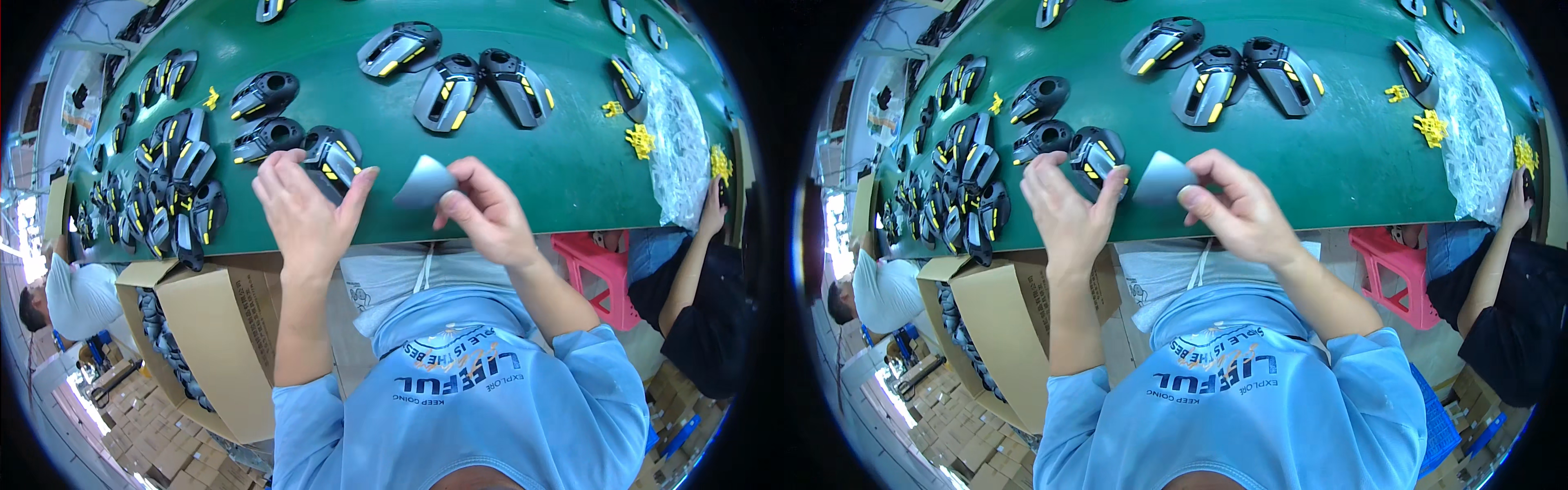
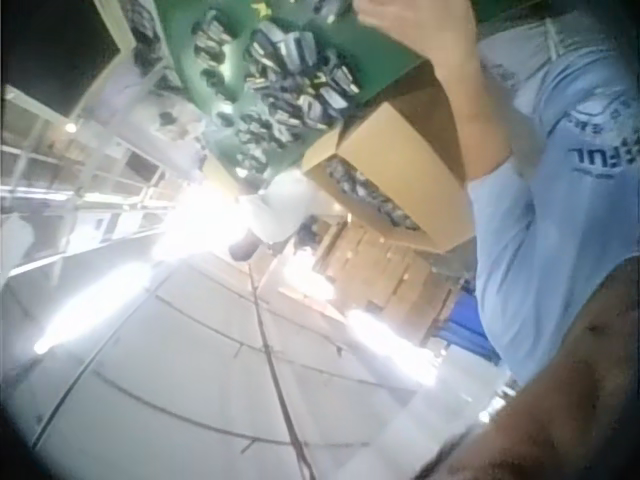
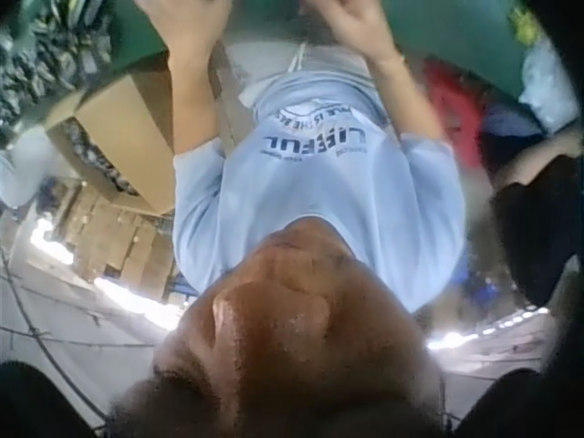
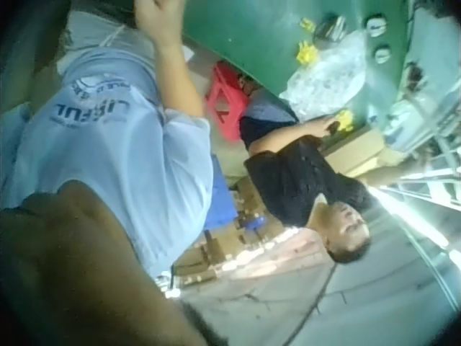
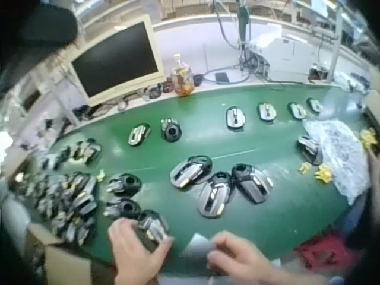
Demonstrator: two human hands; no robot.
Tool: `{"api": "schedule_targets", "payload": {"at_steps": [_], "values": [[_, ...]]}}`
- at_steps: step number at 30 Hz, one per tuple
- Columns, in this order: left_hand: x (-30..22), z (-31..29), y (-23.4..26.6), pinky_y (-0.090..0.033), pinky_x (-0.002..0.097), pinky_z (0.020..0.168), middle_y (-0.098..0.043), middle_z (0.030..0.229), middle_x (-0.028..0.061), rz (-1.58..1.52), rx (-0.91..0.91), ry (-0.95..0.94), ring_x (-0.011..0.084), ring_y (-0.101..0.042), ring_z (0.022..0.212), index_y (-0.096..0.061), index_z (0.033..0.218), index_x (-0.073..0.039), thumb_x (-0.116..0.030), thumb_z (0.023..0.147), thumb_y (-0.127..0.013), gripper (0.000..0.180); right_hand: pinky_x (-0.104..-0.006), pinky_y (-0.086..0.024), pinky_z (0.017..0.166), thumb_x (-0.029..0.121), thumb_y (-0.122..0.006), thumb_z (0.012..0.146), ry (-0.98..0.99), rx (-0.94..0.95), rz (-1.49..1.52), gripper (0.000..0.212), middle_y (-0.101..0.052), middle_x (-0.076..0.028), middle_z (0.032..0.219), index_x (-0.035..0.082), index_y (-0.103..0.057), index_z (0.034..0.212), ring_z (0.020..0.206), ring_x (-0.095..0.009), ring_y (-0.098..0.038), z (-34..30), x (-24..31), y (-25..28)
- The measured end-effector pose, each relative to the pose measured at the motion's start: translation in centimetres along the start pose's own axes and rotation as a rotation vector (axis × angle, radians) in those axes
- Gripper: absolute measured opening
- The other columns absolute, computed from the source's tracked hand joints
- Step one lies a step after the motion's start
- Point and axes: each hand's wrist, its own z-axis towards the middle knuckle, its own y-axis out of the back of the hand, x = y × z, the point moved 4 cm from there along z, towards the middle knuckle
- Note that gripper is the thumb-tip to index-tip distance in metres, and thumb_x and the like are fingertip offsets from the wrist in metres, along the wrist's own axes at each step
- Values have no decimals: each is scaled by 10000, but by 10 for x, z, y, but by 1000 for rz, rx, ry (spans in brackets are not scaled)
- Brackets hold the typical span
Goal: The person assembles plastic casings by hand, attaching yellow components and gray components to them on an assembly line.
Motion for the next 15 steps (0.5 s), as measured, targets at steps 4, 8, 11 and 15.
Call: {"api": "schedule_targets", "payload": {"at_steps": [4, 8, 11, 15], "values": [[7, -11, -21, -457, 493, 953, -569, 1186, 233, -114, 78, 107, 405, -538, 1112, -459, 1287, 75, -345, 798, -833, 746, -324, -488, 728, 192, -596, 1036, 171, 268, -419, 215, -621, -84, 868, -23, -611, 1027, 804, -170, -601, 24, 29, 22], [14, -11, -7, -431, 474, 1091, -528, 1459, 205, -307, 312, -228, 420, -505, 1291, -398, 1476, 24, -12, 759, -679, 771, -383, -443, 746, 179, -560, 1026, 359, 464, -603, 228, -579, -107, 859, -9, -605, 904, 797, -274, -556, 51, 53, 21], [15, -11, -4, -388, 459, 1154, -465, 1525, 220, -404, 353, -288, 430, -429, 1410, -406, 1481, 37, 9, 751, -658, 773, -394, -441, 757, 216, -584, 1010, 455, 662, -767, 219, -553, -99, 872, 28, -631, 909, 868, -290, -553, 81, 55, -1], [20, -17, -17, -377, 518, 1165, -450, 1514, 246, -446, 420, -265, 474, -370, 1455, -432, 1472, 17, -147, 767, -817, 819, -419, -468, 804, 228, -623, 938, 433, 840, -976, 195, -565, -114, 907, 33, -636, 930, 937, -310, -559, 110, 35, -42]]}}
